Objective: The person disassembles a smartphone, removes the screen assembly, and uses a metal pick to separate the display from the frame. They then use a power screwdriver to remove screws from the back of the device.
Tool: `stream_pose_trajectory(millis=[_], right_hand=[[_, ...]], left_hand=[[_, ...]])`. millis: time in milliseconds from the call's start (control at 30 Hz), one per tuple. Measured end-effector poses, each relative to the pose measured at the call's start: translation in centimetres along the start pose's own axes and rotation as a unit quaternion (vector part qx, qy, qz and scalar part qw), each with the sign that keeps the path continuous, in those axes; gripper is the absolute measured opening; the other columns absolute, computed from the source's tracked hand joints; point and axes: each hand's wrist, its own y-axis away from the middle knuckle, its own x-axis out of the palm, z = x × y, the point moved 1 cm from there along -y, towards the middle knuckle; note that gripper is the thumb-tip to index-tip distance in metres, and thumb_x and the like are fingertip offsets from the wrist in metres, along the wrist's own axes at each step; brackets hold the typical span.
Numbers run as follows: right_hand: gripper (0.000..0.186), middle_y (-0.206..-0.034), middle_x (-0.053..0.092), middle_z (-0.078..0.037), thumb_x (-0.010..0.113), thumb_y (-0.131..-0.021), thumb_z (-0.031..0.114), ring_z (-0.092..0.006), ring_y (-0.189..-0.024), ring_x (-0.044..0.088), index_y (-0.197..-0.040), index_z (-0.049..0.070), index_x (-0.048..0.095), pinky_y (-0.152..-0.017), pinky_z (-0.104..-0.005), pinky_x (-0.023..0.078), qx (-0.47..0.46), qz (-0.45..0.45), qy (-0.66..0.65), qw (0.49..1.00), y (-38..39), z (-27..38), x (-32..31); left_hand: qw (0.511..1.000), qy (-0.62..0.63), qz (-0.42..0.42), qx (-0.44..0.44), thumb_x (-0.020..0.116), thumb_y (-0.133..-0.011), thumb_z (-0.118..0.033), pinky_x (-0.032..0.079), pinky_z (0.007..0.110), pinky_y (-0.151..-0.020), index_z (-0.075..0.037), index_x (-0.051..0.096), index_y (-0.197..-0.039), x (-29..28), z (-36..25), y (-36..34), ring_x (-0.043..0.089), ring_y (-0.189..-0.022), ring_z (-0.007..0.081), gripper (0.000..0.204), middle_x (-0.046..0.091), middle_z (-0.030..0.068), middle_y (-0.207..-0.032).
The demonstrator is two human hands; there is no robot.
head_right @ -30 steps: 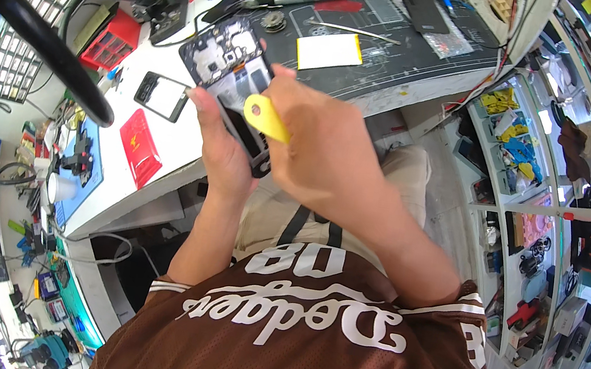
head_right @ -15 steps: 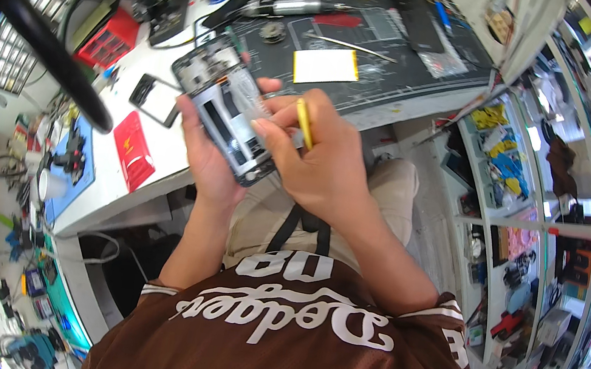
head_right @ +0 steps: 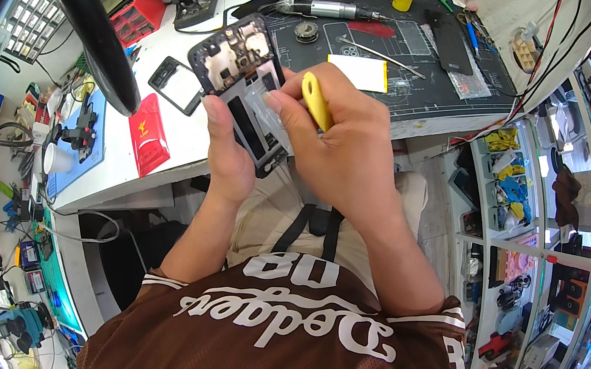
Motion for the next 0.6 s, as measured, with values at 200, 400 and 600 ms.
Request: stream_pose_trajectory(millis=[200, 400, 600], right_hand=[[0.034, -0.092, 0.069, 0.001, 0.085, -0.093, 0.008, -0.0021, -0.080, 0.058, -0.121, -0.003, 0.068, -0.075, -0.0194, 0.050, 0.143, 0.067, -0.101, 0.982, 0.1, 1.3, 0.3], [0.024, -0.085, 0.066, 0.001, 0.085, -0.094, 0.016, -0.0043, -0.075, 0.055, -0.101, -0.002, 0.069, -0.067, -0.0219, 0.047, 0.122, 0.056, -0.146, 0.980, 0.0, -0.8, 0.6], [0.018, -0.083, 0.066, 0.001, 0.077, -0.100, 0.013, -0.0042, -0.076, 0.056, -0.095, 0.001, 0.065, -0.067, -0.0234, 0.046, 0.113, -0.062, -0.147, 0.981, 3.0, -1.5, -0.2]], left_hand=[[0.999, -0.039, -0.004, -0.016, 0.034, -0.109, -0.071, 0.054, 0.036, -0.103, 0.005, 0.056, -0.142, -0.9, 0.3, 0.5, 0.068, -0.116, 0.0217, 0.086, 0.068, 0.0170, -0.131], [0.997, -0.074, 0.004, 0.011, 0.031, -0.107, -0.075, 0.053, 0.036, -0.103, 0.005, 0.057, -0.141, -1.2, 0.1, 0.1, 0.067, -0.118, 0.0210, 0.091, 0.069, 0.0167, -0.130], [0.998, 0.036, -0.053, -0.012, 0.026, -0.105, -0.079, 0.058, 0.035, -0.090, 0.002, 0.061, -0.131, 0.6, 1.4, 0.0, 0.071, -0.101, 0.0219, 0.092, 0.072, 0.0139, -0.116]])
